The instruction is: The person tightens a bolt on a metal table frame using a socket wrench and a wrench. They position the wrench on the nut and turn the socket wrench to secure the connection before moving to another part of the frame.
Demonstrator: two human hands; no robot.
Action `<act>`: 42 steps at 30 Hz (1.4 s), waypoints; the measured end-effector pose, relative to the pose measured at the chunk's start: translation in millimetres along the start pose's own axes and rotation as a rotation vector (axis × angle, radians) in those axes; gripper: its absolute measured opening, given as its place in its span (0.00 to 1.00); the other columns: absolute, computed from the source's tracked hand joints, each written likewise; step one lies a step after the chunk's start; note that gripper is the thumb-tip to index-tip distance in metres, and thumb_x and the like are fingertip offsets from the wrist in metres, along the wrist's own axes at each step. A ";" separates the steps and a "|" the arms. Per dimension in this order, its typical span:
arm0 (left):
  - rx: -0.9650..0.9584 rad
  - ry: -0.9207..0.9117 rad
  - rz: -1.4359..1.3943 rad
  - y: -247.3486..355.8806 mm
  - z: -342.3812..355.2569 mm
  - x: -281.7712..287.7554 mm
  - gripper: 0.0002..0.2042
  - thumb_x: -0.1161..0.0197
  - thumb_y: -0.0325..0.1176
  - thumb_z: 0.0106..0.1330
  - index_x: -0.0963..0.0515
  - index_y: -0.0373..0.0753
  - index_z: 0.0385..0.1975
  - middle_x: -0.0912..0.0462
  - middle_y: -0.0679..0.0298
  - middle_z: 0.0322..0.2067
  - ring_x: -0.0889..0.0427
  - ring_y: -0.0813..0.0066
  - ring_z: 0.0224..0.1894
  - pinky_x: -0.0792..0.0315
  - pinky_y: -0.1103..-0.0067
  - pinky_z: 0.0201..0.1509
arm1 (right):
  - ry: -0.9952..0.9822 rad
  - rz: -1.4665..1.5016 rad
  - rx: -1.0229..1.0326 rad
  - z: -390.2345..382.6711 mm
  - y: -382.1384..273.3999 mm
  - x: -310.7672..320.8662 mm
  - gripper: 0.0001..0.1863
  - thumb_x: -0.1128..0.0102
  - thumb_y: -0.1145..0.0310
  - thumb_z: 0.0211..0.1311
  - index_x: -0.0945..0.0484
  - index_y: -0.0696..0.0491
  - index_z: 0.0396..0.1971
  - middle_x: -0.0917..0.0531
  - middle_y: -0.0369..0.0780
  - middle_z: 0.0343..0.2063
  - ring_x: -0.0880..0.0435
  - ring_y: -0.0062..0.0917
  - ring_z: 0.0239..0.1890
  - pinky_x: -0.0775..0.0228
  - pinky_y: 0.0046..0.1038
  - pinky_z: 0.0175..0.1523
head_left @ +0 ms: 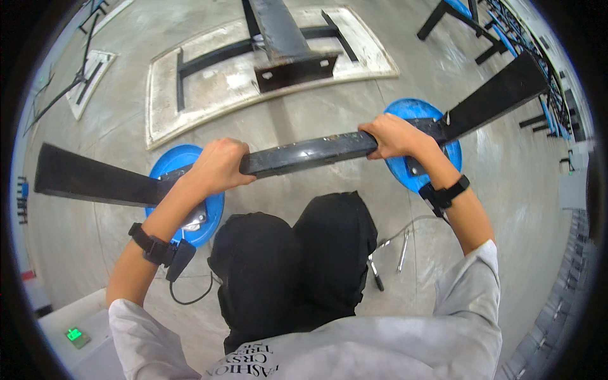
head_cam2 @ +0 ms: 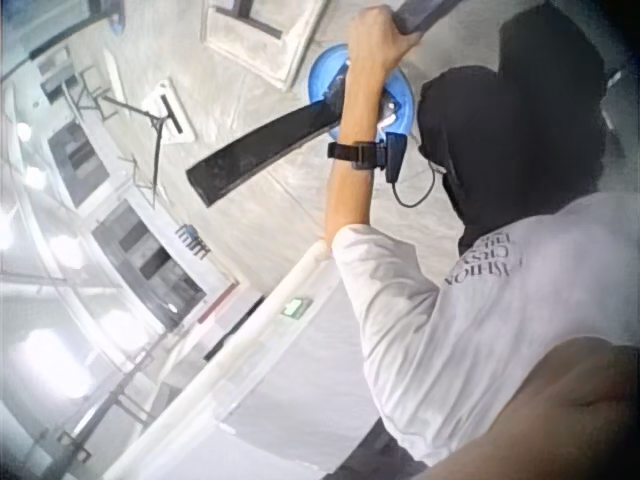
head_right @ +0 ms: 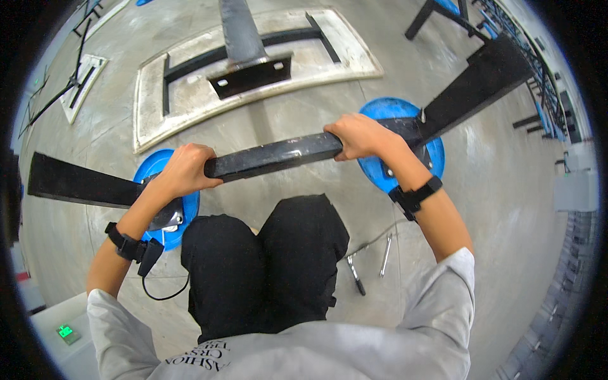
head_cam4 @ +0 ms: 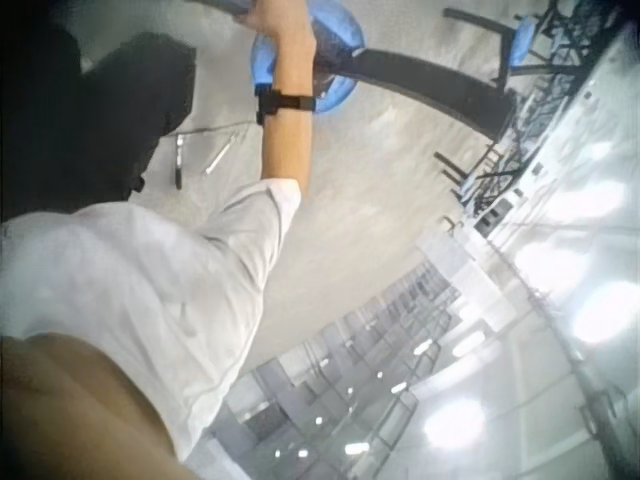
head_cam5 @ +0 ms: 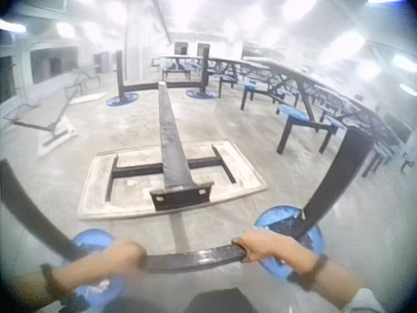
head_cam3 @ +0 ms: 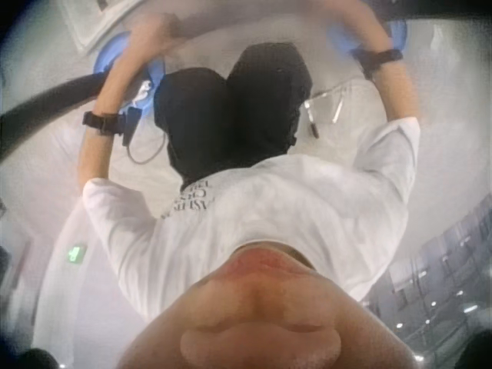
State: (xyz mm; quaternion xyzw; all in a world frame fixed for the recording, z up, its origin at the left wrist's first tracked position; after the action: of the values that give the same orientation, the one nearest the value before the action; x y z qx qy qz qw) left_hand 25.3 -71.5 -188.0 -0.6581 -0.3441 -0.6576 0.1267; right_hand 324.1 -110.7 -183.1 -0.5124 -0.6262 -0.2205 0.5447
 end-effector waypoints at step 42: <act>0.167 -0.412 -0.020 -20.4 59.4 -134.1 0.21 0.32 0.38 0.45 0.28 0.34 0.38 0.23 0.52 0.36 0.24 0.54 0.41 0.31 0.66 0.43 | 0.384 0.629 -1.448 -290.2 -43.0 -349.9 0.21 0.40 0.63 0.45 0.26 0.60 0.38 0.21 0.51 0.37 0.23 0.44 0.40 0.31 0.36 0.46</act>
State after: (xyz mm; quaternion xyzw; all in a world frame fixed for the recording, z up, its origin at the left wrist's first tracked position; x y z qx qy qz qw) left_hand 72.5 -58.2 -327.7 -0.7623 -0.4224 -0.4797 0.1013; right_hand 377.2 -509.5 -398.9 -0.8429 -0.0506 -0.4918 0.2126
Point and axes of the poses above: each hand's wrist, its own z-axis towards the middle knuckle, its own x-axis out of the back of the hand, y = z × x, the point moved 4 cm from there along z, towards the middle knuckle
